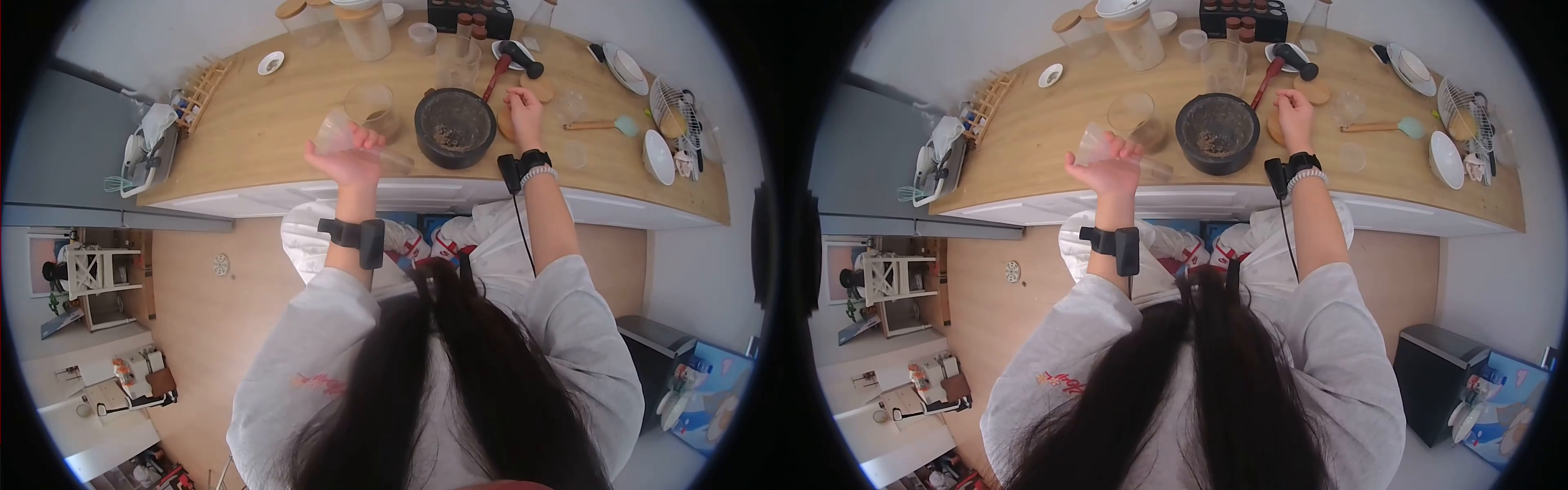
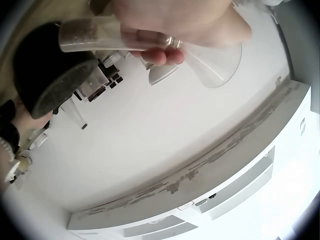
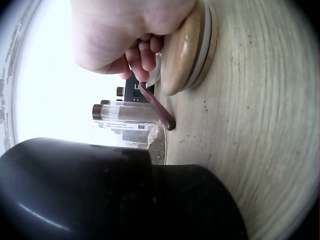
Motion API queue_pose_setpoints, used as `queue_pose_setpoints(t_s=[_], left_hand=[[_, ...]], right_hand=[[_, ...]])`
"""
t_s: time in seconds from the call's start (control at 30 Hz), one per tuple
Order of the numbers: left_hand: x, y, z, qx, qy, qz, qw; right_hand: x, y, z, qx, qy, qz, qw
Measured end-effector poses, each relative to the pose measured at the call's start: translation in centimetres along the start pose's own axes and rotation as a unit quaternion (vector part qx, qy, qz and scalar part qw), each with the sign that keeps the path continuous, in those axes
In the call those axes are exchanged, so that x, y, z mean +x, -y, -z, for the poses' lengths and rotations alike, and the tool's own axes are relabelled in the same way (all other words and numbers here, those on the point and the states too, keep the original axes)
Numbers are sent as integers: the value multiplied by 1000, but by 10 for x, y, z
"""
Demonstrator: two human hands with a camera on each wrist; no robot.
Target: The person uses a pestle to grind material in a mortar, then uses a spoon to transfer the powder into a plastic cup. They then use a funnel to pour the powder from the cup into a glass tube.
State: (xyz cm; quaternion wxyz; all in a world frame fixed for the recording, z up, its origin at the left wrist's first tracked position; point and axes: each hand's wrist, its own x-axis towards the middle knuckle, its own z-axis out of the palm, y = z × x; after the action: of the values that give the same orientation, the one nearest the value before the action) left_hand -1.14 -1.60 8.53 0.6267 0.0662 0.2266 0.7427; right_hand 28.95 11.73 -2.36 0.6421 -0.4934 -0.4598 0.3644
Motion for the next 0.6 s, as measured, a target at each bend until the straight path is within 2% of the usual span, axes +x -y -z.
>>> queue_pose_setpoints(t_s=[0.23, 0.33, 0.53, 0.6], left_hand=[[-10, -13, -24, -28, -15, 36, 999], [-11, -17, -28, -30, 3, 49, 998], [-10, -21, -23, -41, 157, 122, 979], [-9, -21, -24, -45, 184, 137, 972]], right_hand=[[0, -1, 0, -7, 2, 5, 1000], [2, -2, 1, -10, 3, 7, 1000], [1, 0, 1, -4, 5, 2, 1000], [0, 0, 1, -4, 6, 2, 1000]])
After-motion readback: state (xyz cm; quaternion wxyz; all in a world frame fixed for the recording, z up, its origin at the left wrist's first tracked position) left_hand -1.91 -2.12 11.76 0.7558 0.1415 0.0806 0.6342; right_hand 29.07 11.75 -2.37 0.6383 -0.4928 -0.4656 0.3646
